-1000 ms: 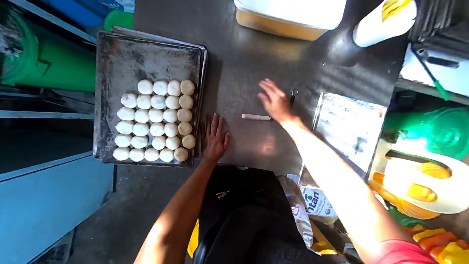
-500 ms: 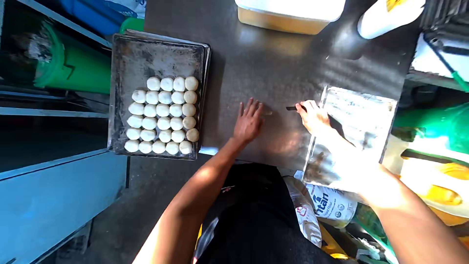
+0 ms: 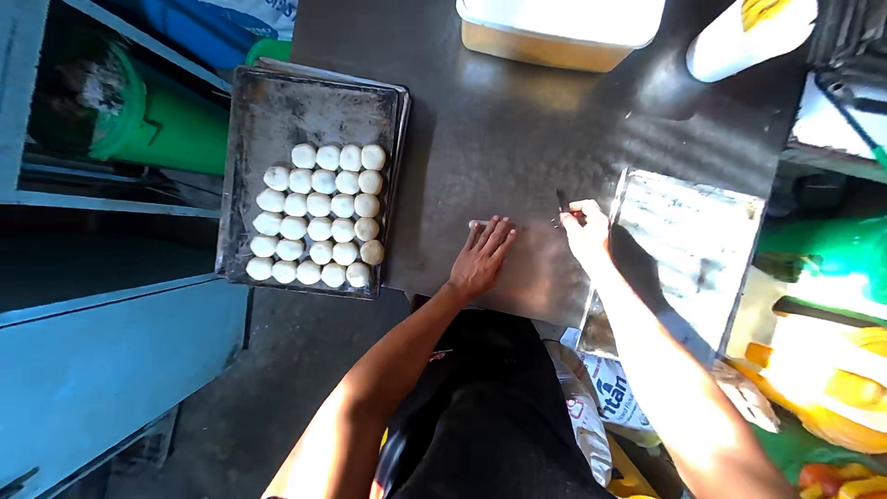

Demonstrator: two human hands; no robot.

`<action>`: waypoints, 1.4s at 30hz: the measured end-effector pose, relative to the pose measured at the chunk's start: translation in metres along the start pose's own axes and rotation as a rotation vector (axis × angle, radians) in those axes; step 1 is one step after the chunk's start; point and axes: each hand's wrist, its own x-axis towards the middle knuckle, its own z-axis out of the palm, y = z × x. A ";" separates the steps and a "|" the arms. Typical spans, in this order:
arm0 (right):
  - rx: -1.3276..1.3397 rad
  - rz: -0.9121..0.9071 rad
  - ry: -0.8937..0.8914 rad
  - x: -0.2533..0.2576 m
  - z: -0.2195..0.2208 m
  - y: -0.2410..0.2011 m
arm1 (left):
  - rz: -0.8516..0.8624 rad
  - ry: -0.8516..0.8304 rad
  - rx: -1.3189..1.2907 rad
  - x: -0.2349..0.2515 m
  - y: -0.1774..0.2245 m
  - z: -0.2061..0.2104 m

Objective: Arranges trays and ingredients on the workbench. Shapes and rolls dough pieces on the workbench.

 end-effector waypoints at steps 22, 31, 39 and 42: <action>-0.235 -0.621 -0.218 -0.013 0.068 -0.039 | -0.404 0.069 -0.422 0.012 -0.060 -0.039; -0.333 -0.623 -0.362 0.001 0.082 -0.046 | -0.385 0.018 -0.413 0.017 -0.069 -0.036; -0.499 -0.582 -0.433 0.004 0.069 -0.051 | -0.419 0.021 -0.404 0.021 -0.063 -0.043; -0.502 -0.530 -0.392 0.002 0.055 -0.041 | -0.422 0.040 -0.415 0.020 -0.064 -0.041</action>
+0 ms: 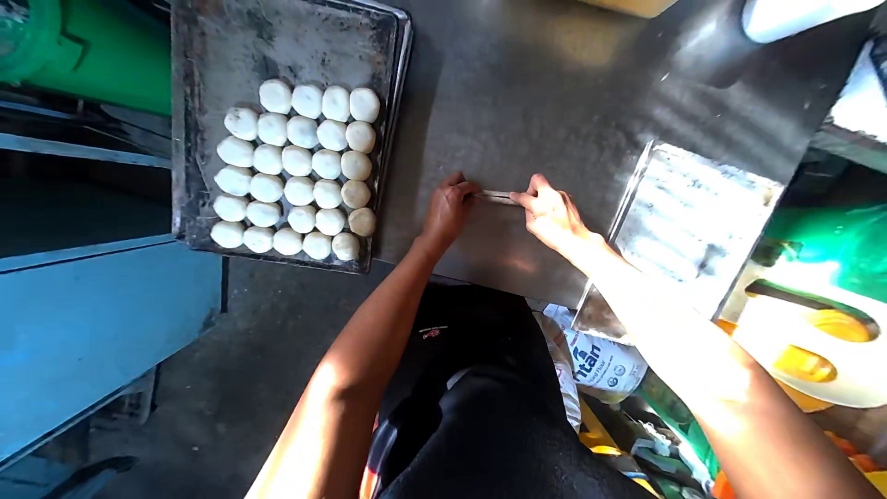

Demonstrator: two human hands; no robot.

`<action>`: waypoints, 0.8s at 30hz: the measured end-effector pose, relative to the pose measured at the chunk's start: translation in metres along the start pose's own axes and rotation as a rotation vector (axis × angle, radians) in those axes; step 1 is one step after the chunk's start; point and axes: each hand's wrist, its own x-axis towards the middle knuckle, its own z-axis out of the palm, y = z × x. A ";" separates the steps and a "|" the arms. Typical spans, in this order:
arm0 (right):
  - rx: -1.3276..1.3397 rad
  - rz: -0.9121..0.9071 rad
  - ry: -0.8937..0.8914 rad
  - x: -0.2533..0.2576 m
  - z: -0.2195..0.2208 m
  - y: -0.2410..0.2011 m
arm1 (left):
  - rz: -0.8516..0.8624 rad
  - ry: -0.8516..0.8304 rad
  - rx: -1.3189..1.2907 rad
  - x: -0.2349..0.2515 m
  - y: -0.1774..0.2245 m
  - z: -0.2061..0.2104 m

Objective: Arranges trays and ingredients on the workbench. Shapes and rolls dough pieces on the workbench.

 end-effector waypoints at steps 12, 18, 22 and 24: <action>0.152 0.114 0.234 -0.036 -0.014 0.012 | -0.073 -0.067 -0.027 0.008 0.011 -0.009; 0.231 0.310 0.611 -0.024 0.025 0.029 | -0.131 -0.121 0.225 0.015 0.046 0.008; 0.361 0.476 0.592 -0.049 0.030 -0.006 | -0.010 -0.117 0.090 0.000 0.072 -0.002; 0.691 0.576 0.581 -0.056 0.038 -0.016 | 0.042 -0.184 -0.034 0.003 0.091 0.006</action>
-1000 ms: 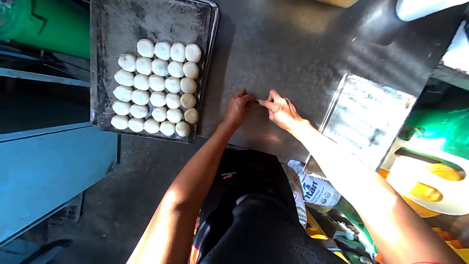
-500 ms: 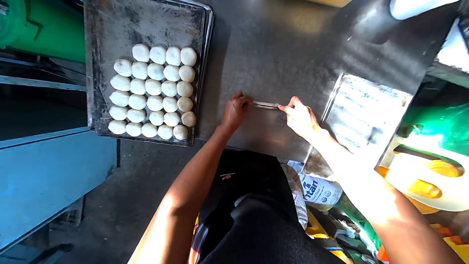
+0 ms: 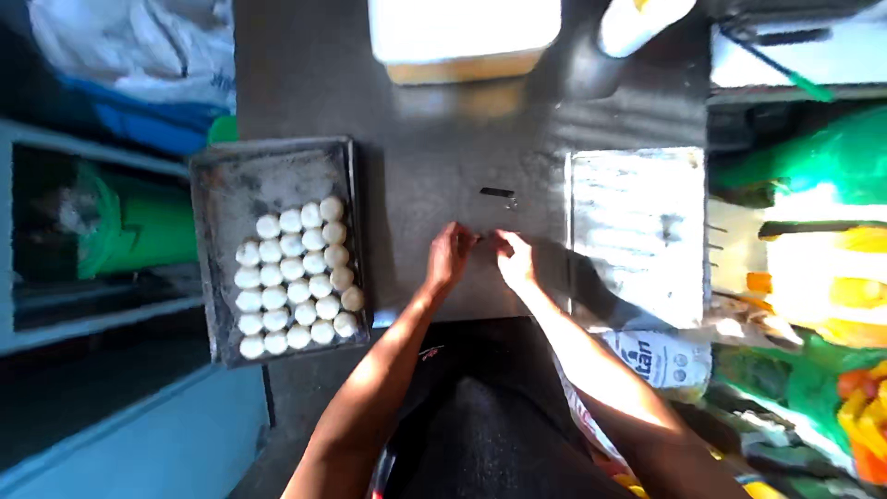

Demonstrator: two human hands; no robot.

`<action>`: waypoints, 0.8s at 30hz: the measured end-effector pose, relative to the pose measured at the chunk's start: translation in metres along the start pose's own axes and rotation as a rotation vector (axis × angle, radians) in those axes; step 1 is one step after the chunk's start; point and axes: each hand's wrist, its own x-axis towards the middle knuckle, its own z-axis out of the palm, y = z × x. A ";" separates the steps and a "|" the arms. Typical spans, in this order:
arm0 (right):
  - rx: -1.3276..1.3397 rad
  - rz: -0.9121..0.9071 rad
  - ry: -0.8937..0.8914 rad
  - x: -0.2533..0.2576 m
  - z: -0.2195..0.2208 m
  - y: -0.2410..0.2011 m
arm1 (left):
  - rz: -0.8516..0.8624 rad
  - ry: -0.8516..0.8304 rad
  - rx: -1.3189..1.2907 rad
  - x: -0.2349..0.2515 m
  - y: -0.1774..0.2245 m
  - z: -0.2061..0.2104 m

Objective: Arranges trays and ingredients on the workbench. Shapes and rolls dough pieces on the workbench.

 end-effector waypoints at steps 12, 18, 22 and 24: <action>1.063 0.506 0.124 0.040 -0.172 0.013 | 0.057 -0.129 -0.318 0.087 0.143 0.109; 0.079 0.052 0.125 0.116 -0.246 0.070 | 0.005 -0.217 -0.318 0.153 0.175 0.154; 0.035 0.074 -0.008 0.147 -0.273 0.095 | 0.039 -0.142 -0.079 0.202 0.170 0.173; -0.018 0.054 -0.026 0.156 -0.278 0.097 | 0.029 -0.140 -0.025 0.221 0.170 0.176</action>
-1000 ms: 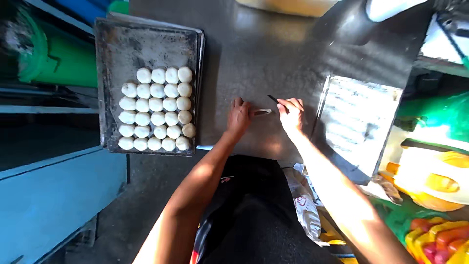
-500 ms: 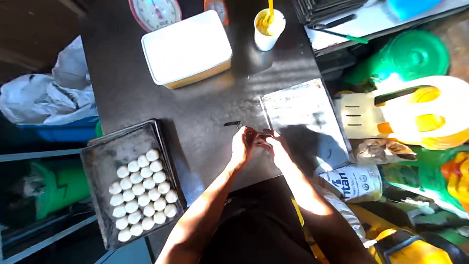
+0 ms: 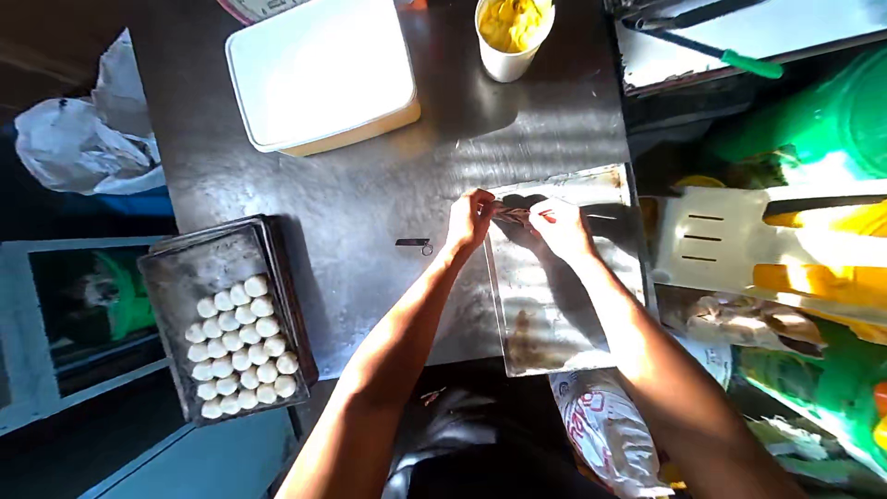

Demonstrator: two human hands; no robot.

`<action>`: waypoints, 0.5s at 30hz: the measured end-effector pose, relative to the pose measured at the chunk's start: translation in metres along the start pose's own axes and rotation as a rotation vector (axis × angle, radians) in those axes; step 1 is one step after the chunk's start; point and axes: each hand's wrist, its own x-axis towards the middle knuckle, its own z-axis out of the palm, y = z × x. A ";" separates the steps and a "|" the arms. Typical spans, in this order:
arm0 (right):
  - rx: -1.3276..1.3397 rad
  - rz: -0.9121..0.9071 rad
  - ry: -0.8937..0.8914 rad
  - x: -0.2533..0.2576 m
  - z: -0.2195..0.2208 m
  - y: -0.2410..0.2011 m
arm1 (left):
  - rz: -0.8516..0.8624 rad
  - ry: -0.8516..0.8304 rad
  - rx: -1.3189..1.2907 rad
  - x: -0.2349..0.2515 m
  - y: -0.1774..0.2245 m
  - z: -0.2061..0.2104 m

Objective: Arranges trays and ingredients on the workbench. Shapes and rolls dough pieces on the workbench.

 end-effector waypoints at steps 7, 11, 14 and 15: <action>-0.295 -0.033 0.098 0.016 0.020 0.028 | 0.175 0.098 0.370 0.018 -0.012 0.019; -0.415 -0.157 0.296 -0.017 0.023 0.022 | 0.218 0.197 0.374 -0.024 0.001 -0.014; -0.457 -0.226 0.309 -0.088 0.044 0.018 | 0.151 0.365 0.394 -0.082 -0.031 -0.084; -0.496 -0.226 0.278 -0.113 0.056 0.030 | 0.100 0.405 0.401 -0.107 -0.051 -0.114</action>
